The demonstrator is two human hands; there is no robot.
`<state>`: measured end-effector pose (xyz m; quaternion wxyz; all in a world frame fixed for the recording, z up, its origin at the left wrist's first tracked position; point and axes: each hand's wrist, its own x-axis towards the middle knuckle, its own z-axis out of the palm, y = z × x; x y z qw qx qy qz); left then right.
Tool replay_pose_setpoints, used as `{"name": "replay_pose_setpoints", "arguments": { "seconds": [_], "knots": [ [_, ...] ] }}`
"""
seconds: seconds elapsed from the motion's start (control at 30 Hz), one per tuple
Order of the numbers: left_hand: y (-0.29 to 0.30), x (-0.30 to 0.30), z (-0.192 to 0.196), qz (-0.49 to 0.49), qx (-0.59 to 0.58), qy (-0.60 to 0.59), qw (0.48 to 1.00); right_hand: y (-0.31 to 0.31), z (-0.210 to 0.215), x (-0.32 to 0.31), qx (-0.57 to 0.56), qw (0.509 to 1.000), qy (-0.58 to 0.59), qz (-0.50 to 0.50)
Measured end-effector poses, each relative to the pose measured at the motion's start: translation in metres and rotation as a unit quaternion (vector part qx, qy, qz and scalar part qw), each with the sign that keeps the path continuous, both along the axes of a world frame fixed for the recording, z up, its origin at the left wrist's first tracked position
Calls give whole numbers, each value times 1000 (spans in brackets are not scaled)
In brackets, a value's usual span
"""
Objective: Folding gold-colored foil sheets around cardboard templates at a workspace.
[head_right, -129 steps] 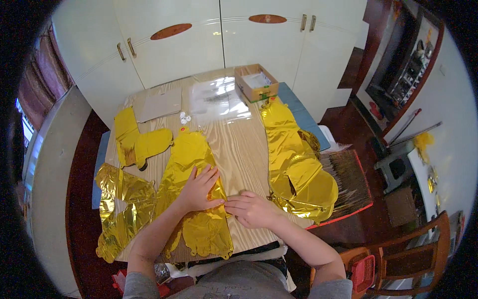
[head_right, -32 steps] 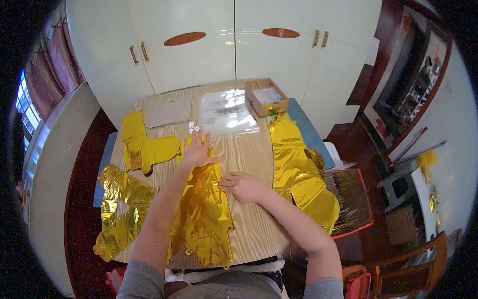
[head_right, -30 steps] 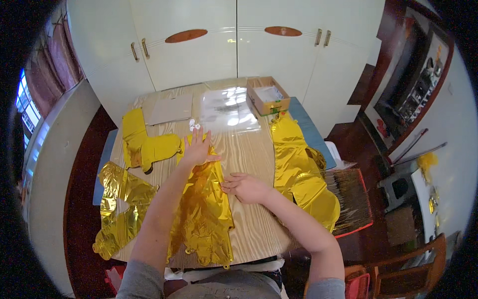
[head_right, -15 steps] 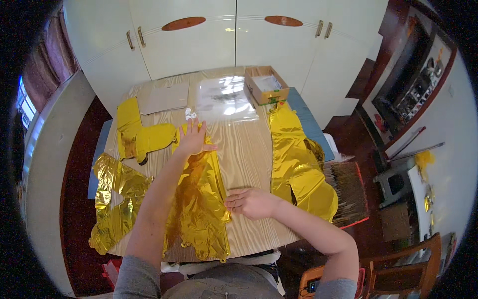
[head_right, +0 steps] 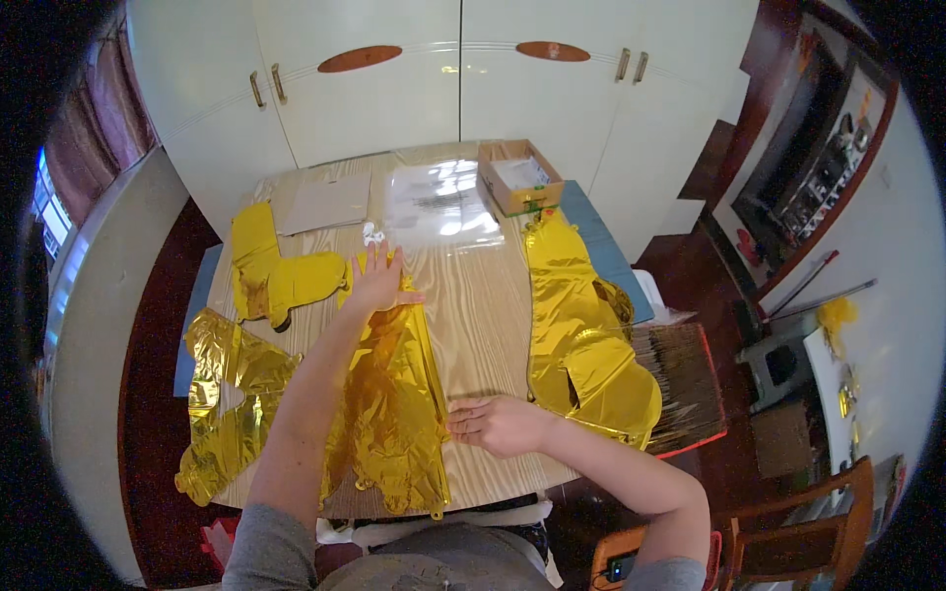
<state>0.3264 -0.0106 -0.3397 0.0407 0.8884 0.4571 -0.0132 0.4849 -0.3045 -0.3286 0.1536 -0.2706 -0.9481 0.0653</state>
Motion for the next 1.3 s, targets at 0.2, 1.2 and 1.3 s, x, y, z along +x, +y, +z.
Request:
{"name": "replay_pose_setpoints", "arguments": {
  "seconds": [0.2,1.2,1.3],
  "knots": [
    [-10,-4,7,-40,86,10,995,-1,-3,-5,-22,998,57,-31],
    [-158,-167,11,-163,36,-41,985,51,-26,-48,-20,925,25,-379],
    [-169,-168,11,-166,27,-44,985,52,-25,-49,-28,924,30,-381]
  ]
}}
